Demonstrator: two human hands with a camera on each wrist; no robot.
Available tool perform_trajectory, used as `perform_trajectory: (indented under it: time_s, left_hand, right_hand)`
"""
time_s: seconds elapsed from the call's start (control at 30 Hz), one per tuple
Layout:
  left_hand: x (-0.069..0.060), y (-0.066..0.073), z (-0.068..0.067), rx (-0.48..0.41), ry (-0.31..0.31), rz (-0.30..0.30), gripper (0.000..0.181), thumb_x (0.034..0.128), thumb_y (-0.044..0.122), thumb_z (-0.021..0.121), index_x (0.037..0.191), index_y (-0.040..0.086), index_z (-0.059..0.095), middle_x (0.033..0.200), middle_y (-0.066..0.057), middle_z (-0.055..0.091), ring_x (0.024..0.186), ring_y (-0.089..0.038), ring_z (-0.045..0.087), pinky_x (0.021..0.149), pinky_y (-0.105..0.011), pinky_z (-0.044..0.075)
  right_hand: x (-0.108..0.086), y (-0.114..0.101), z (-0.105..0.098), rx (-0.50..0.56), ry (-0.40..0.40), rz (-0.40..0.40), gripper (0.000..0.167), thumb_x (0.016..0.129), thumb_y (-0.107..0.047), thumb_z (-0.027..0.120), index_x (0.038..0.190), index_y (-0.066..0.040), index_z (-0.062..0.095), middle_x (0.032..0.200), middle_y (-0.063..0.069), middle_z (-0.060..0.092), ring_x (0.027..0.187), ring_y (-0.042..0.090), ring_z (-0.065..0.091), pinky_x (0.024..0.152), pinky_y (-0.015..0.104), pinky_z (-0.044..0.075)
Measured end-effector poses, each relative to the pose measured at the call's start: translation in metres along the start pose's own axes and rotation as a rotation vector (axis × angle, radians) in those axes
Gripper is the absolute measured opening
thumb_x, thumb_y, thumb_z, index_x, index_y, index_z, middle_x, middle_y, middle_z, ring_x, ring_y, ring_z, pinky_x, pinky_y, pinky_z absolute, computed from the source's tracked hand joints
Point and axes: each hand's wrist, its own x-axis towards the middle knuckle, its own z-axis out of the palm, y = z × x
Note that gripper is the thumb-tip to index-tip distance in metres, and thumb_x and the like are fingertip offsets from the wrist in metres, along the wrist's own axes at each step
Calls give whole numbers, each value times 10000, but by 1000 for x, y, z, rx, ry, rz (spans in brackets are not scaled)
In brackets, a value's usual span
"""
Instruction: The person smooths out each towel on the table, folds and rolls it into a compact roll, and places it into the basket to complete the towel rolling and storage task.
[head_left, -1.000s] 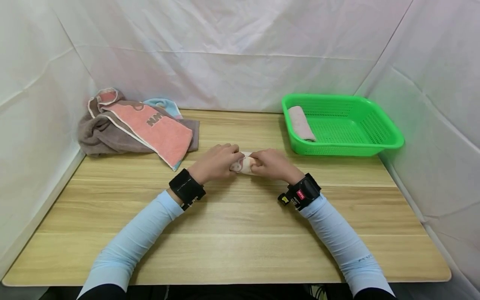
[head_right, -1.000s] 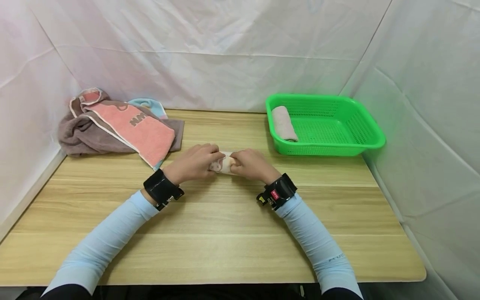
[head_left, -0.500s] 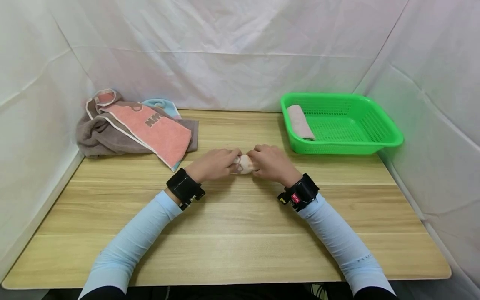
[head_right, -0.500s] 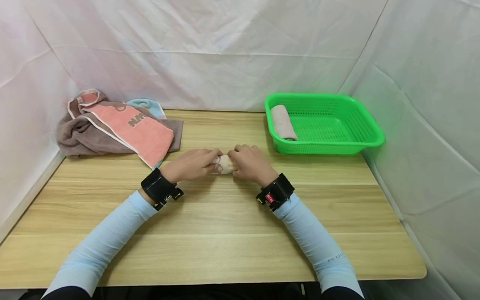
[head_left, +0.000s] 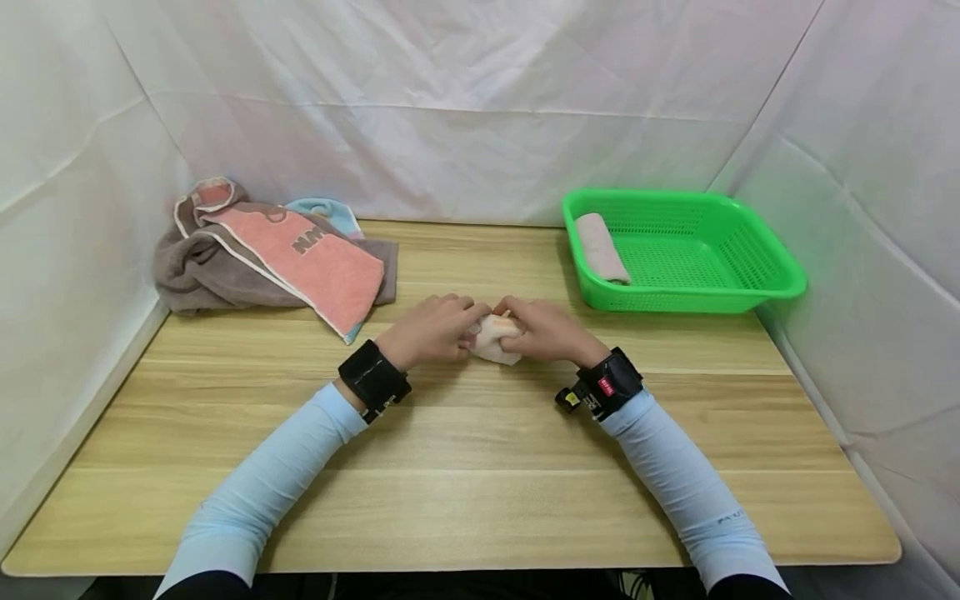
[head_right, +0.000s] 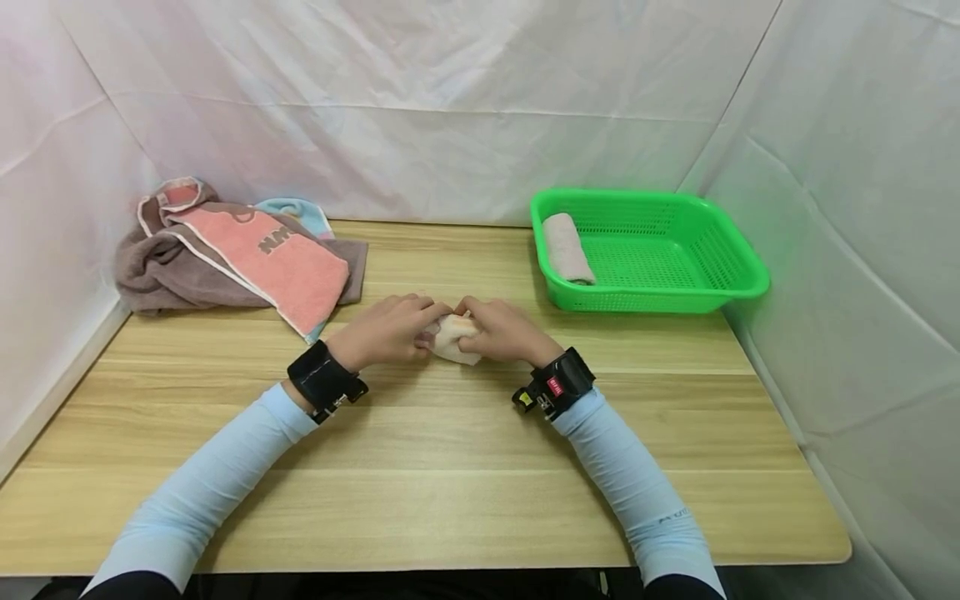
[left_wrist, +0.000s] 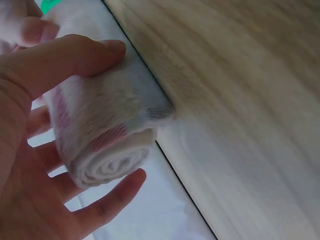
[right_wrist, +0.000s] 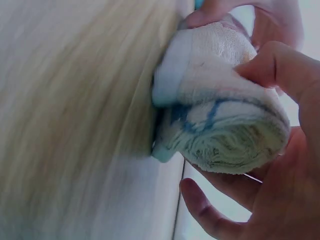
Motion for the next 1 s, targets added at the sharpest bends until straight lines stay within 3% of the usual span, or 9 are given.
perform_trajectory:
  time_s: [0.17,0.33,0.47,0.57,0.63,0.73,0.83,0.9,1.0]
  left_hand:
    - [0,0,-1,13,57,32,562,796,150,839,1313,149,617,1092,-82,695,945,-270,677,768,-430,562]
    - [0,1,-7,80,156,65,477,823,182,844,1250,146,636,1093,-81,715,952,-284,702,772,-450,571]
    - [-2,2,-11,154,212,98,394,867,171,807,1222,142,638,1083,-78,725,964,-292,704,808,-471,574]
    - [-1,4,-13,190,272,127,394,891,194,803,1243,149,633,1103,-72,726,1009,-290,697,860,-482,563]
    - [-1,6,-14,217,331,148,413,891,215,813,1256,152,632,1124,-65,721,1047,-283,687,901,-481,552]
    - [-1,11,-16,278,426,181,359,910,222,798,1232,163,651,1131,-42,722,1089,-261,674,940,-459,542]
    - [1,15,-18,355,501,205,243,958,193,729,1192,178,666,1123,-23,720,1117,-245,661,963,-443,542]
    - [2,17,-20,389,534,214,179,991,183,676,1169,190,666,1119,-16,716,1127,-241,654,970,-441,540]
    - [4,17,-21,389,548,216,147,1017,169,635,1156,205,664,1115,-5,713,1139,-237,649,991,-449,529]
  right_hand:
    - [-2,1,-4,215,-43,20,369,956,-245,657,1286,-82,627,1054,81,701,907,176,638,759,306,533]
    - [-4,2,-11,366,-80,35,343,1001,-246,624,1296,-72,639,1156,100,679,1026,202,609,867,316,504]
    - [-5,3,-17,487,-123,78,332,1044,-281,577,1314,-96,631,1166,86,666,1023,207,610,873,325,513]
    - [-7,3,-18,672,-159,132,420,1075,-404,486,1329,-87,593,1109,67,673,963,181,642,843,320,536]
    - [-7,4,-16,864,-231,122,549,1073,-523,427,1349,-68,563,1128,98,696,995,213,677,868,361,557]
    - [-8,6,-11,1146,-432,19,729,1027,-667,413,1373,-37,529,1214,187,718,1125,352,702,972,545,548]
    - [-8,6,-8,1301,-597,-109,740,1010,-629,511,1406,-5,477,1266,258,692,1192,432,673,1016,651,499]
    - [-8,2,-10,1335,-614,-129,671,1000,-533,606,1382,0,464,1196,238,710,1101,390,709,974,600,547]
    - [-11,-7,-16,1293,-534,-41,504,991,-376,659,1316,-38,472,1045,138,716,918,237,719,824,394,609]
